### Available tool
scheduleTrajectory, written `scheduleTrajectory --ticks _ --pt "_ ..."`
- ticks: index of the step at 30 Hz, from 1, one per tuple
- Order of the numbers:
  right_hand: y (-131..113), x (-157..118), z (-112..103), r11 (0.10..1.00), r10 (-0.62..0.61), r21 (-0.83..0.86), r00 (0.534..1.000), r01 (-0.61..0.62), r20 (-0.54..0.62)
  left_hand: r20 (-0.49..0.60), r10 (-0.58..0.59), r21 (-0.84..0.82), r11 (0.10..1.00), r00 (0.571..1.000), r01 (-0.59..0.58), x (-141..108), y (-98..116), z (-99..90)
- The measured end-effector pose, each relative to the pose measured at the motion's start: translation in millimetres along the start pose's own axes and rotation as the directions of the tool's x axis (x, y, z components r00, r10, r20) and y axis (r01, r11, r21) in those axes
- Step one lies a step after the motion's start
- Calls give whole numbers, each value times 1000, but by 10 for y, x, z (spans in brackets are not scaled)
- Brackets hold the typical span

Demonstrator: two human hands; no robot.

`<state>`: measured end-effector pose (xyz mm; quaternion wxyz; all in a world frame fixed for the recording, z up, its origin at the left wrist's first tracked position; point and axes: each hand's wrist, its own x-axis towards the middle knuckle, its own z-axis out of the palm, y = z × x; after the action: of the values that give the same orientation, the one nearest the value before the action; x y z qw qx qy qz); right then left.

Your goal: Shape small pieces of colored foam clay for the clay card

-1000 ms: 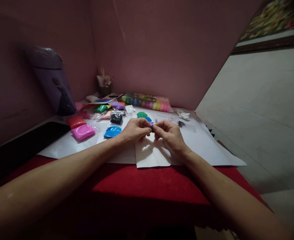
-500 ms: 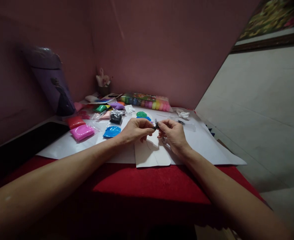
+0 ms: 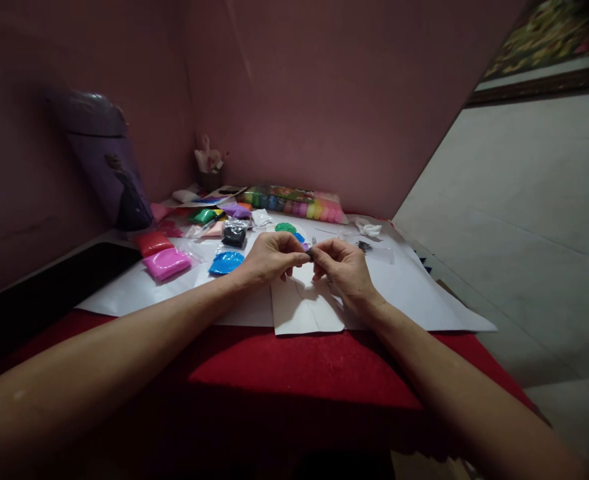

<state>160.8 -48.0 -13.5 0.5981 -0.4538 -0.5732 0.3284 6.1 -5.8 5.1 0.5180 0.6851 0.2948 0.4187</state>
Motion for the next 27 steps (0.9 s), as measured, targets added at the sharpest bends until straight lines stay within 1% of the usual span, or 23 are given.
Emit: scheduleTrajectory --ticks 2,5,8,11,14,18,22,25,27 --pt "3 -4 -1 1000 -6 -2 1000 6 20 -3 -6 -2 1000 1000 6 5 -4 -5" --pt "7 -8 0 1000 -13 -16 999 14 49 22 -43 3 999 999 43 9 -7 -7" --pt "10 -2 0 1000 -17 17 999 16 32 43 -86 25 996 995 85 2 4 -3" --pt "9 4 -2 998 -9 55 1000 8 10 72 -100 27 995 992 98 -7 16 2" --pt "6 3 -7 1000 -9 5 1000 9 21 91 -96 -5 995 991 97 -2 10 0" --pt "13 -10 -9 999 -36 -25 998 38 48 77 -105 -78 991 991 111 17 -4 -24" --pt "5 -47 7 991 -70 -106 993 79 93 92 -100 -72 992 991 107 19 3 -49" --pt "-19 -74 17 977 -110 -171 990 124 92 112 -89 -82 992 990 98 13 -2 -54" --pt "-34 -83 17 974 -121 -181 988 136 93 126 -80 -108 990 989 94 9 -15 -54"
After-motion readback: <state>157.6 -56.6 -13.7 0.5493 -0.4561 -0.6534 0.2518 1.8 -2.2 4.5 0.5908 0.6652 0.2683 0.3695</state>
